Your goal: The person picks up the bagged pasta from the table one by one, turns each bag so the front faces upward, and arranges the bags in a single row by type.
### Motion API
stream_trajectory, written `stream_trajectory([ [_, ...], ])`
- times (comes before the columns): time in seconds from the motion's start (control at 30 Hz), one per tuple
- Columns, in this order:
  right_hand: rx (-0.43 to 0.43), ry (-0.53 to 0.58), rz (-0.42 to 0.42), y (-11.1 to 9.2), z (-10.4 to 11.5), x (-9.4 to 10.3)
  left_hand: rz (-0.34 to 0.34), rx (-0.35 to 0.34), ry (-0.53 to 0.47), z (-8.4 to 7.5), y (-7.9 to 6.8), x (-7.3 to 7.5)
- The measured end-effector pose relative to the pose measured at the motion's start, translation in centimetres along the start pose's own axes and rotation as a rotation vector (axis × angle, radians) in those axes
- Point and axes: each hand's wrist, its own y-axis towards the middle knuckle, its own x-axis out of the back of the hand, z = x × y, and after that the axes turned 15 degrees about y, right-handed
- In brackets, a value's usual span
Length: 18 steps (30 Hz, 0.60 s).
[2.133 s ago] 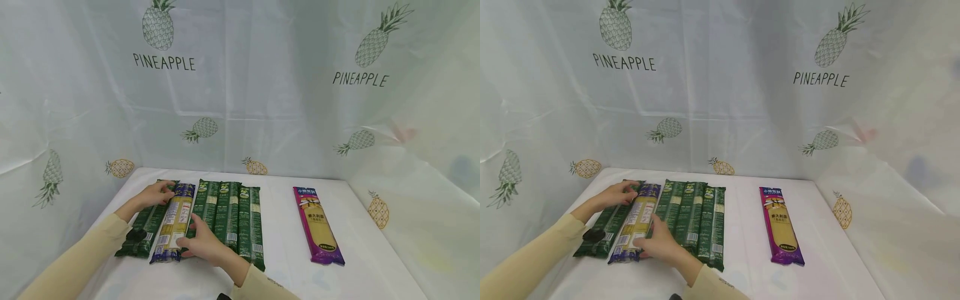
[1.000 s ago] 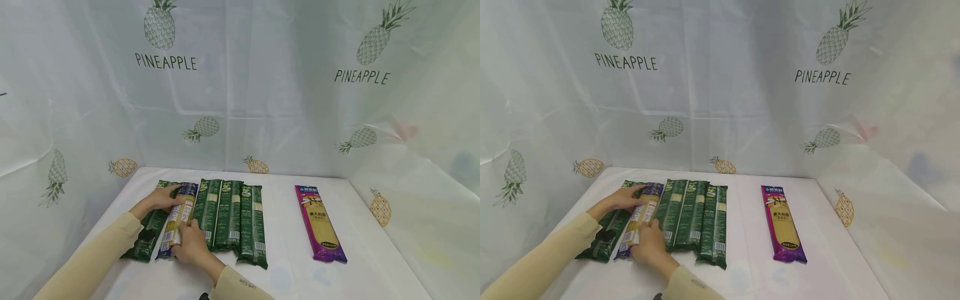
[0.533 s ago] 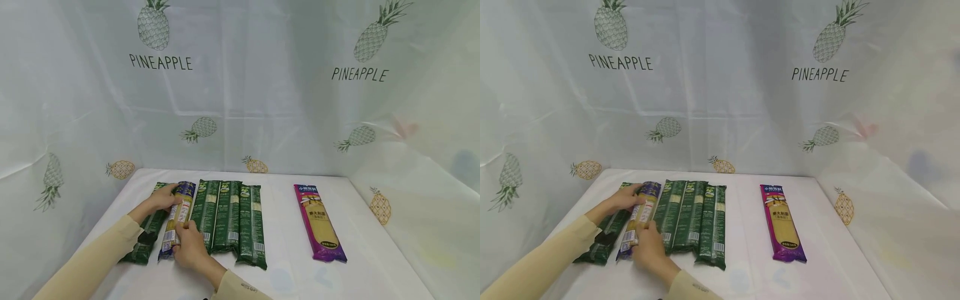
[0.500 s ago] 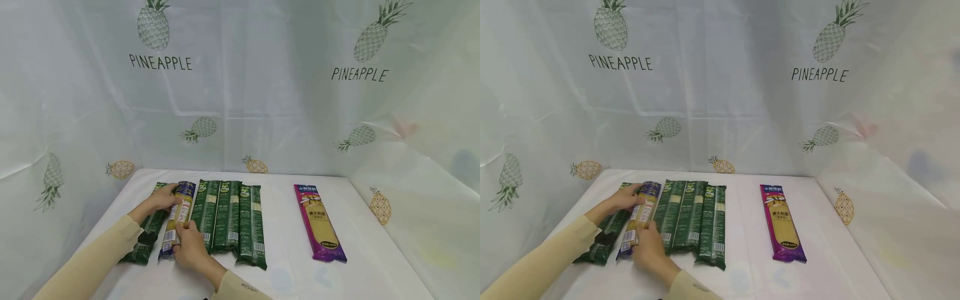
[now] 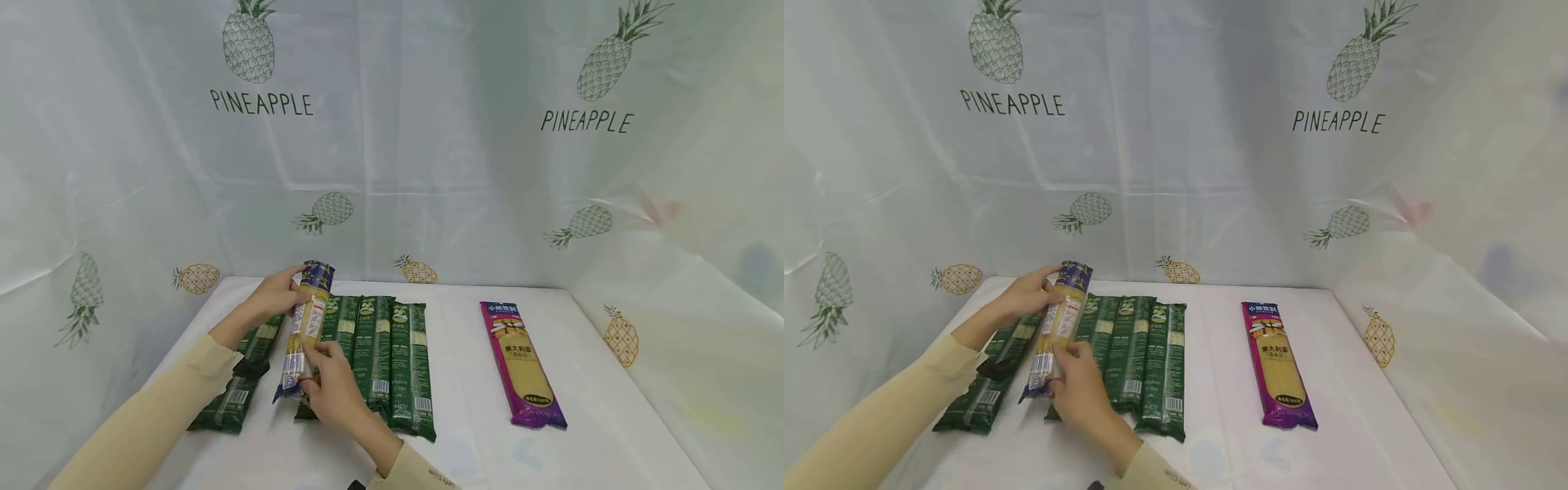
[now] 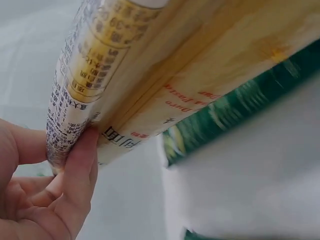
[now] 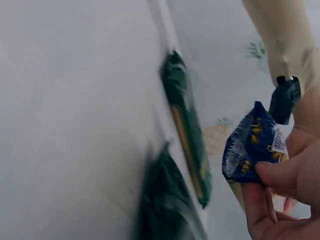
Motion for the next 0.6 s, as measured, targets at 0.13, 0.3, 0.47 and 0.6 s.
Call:
stream_trajectory([
  [0.13,0.034,-0.037,0.007,-0.5,0.6,2.9,-0.019,-0.023,-0.057,-2.8,0.2,0.2],
  [0.3,0.051,-0.003,-0.029,-1.9,0.4,7.0,-0.052,-0.061,-0.124,-6.3,0.6,-1.0],
  [0.47,-0.096,0.339,-0.106,-2.9,-0.4,9.9,-0.041,-0.066,-0.284,-8.5,1.5,-3.0],
  [0.6,-0.191,0.561,-0.093,-3.6,-1.2,11.2,-0.012,-0.075,-0.364,-9.8,2.0,-4.3],
])
